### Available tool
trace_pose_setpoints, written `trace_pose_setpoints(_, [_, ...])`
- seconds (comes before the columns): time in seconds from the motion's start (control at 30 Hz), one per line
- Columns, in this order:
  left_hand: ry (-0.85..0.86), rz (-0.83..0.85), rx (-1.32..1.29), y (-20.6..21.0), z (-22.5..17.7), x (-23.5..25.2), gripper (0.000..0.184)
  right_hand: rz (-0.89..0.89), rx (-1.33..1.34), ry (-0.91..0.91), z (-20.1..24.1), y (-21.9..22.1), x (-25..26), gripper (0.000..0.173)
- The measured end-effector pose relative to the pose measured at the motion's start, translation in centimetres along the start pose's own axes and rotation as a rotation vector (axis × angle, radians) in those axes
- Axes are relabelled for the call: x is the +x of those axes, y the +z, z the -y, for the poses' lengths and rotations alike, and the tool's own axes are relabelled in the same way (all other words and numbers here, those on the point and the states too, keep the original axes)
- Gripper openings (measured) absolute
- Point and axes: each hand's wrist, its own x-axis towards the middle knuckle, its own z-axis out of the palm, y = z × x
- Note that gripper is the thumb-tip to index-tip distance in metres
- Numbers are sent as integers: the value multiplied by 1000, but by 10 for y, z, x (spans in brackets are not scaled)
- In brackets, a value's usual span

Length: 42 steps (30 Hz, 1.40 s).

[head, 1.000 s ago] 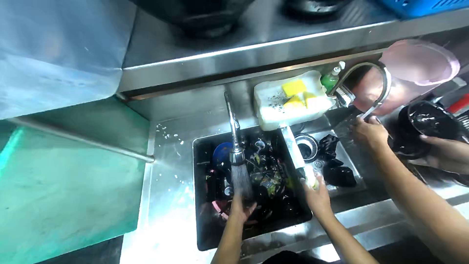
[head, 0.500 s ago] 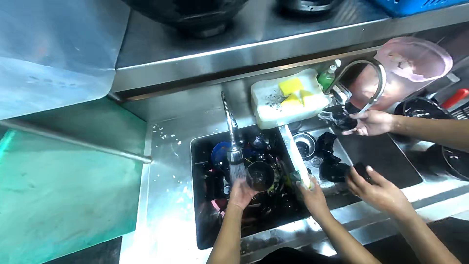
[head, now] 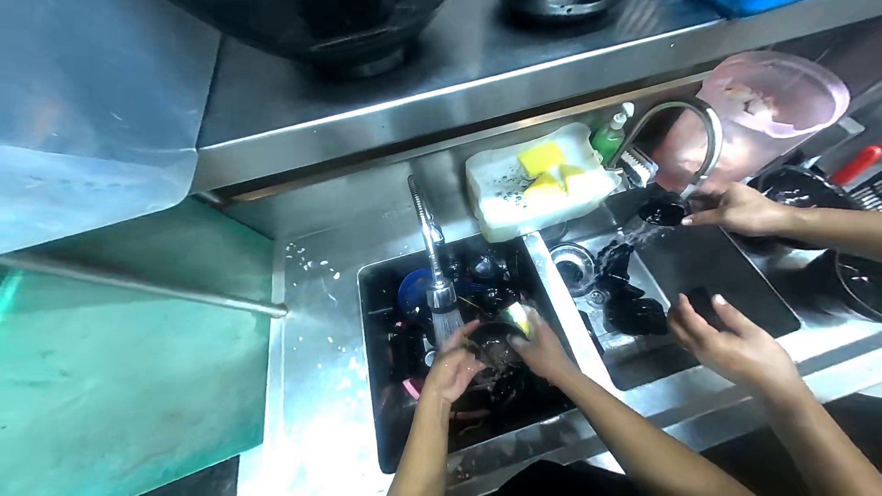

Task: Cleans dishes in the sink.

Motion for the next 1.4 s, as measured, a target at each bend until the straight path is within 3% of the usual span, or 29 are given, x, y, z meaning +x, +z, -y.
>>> trace_pose_setpoints(0.13, [18,-202,1,-23,10,-9,61,56,-284,-42,18,6,-6,48])
trace_pose_setpoints(0.2, [-38,-377,324,-43,14,-14,47,80,-441,-42,17,15,2,49])
trace_pose_setpoints(0.23, [-105,-471,670,-50,15,-15,45,17,-525,-117,-4,29,19,48])
trace_pose_setpoints(0.27, [-175,-514,1031,-54,15,-18,50,-177,-578,-306,-51,55,54,44])
trace_pose_setpoints(0.3, [-200,-527,1281,-54,14,-21,61,-539,-539,-625,-117,90,113,42])
trace_pose_setpoints(0.33, [-153,-521,1361,-50,12,-24,69,-555,-525,-631,-144,104,147,51])
trace_pose_setpoints(0.43, [88,-416,1053,-26,3,-25,70,-374,-401,-498,-151,109,168,62])
trace_pose_setpoints(0.5, [187,-365,857,-13,0,-15,52,-307,-219,-473,-150,112,167,56])
trace_pose_setpoints(0.57, [215,-477,740,-1,6,0,41,-286,-107,-469,-150,121,164,50])
trace_pose_setpoints(0.63, [157,-625,483,15,20,12,41,-306,-105,-535,-155,130,155,48])
trace_pose_setpoints(0.73, [15,-631,-61,75,14,5,26,-433,-302,-770,-165,132,152,44])
trace_pose_setpoints(0.83, [-227,-524,-78,136,-23,-17,34,-556,-552,-958,-148,107,157,36])
trace_pose_setpoints(0.93, [-215,-303,209,112,-6,4,18,-187,-358,-620,-108,59,155,41])
trace_pose_setpoints(1.0, [-181,-167,235,100,5,14,28,55,135,-323,-107,36,158,42])
trace_pose_setpoints(1.07, [-131,-190,209,104,14,27,28,125,740,-157,-129,39,168,38])
trace_pose_setpoints(1.13, [-104,-325,415,108,24,45,30,116,1275,-117,-156,57,180,41])
trace_pose_setpoints(1.23, [19,-583,819,106,37,62,40,-80,1595,44,-177,82,181,42])
trace_pose_setpoints(1.3, [151,-716,936,99,41,69,37,-226,1573,166,-177,86,171,32])
trace_pose_setpoints(1.4, [312,-724,808,93,35,79,28,-363,1289,47,-174,64,148,29])
